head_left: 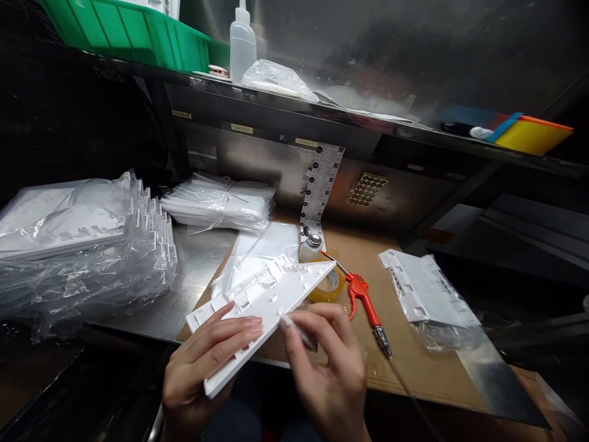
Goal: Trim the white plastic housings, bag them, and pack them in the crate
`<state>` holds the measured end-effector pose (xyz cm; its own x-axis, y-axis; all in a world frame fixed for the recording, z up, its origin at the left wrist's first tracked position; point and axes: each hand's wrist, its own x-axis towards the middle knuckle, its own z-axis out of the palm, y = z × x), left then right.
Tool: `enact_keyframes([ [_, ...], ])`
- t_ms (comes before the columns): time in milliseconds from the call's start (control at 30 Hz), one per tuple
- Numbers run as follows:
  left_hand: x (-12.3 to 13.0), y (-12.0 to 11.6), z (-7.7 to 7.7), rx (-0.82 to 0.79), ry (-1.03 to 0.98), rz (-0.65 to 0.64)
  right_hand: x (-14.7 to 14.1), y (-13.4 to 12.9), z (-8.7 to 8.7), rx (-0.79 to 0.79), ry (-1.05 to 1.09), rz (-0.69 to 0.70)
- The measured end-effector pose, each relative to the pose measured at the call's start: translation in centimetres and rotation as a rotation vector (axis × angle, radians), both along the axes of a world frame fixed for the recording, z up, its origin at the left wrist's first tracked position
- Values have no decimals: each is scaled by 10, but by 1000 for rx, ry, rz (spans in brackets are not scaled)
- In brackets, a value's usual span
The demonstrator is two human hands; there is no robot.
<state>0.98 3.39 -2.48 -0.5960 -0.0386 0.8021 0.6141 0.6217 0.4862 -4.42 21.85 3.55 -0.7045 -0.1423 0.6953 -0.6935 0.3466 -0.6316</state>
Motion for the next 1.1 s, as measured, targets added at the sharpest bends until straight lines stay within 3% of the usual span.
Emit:
enact_keyframes([
  [133,0,-3,-1,-30,-4,-20,-6,3,0,-16,-25,-102],
  [333,-2,0,2,-22,7,5,-3,0,4,7,-14,30],
  [500,-2,1,3,-7,4,-14,-12,5,3,-5,-18,-110],
  [700,-2,-2,3,-22,35,-32,-1,-5,5,26,-14,75],
  [767,-1,-1,4,7,46,-41,-18,5,4,12,-23,-49],
  [833,0,0,7,60,38,-42,-42,24,3,-40,2,-280],
  [900,0,1,11,119,13,-32,-64,45,3,-166,28,-493],
  [967,0,2,13,185,-17,-18,-75,60,4,-356,-52,-561],
  [1033,0,2,14,244,-35,-25,-76,67,5,-555,-247,-405],
  [1100,-1,2,14,287,-53,-49,-72,65,6,-685,-464,-124],
])
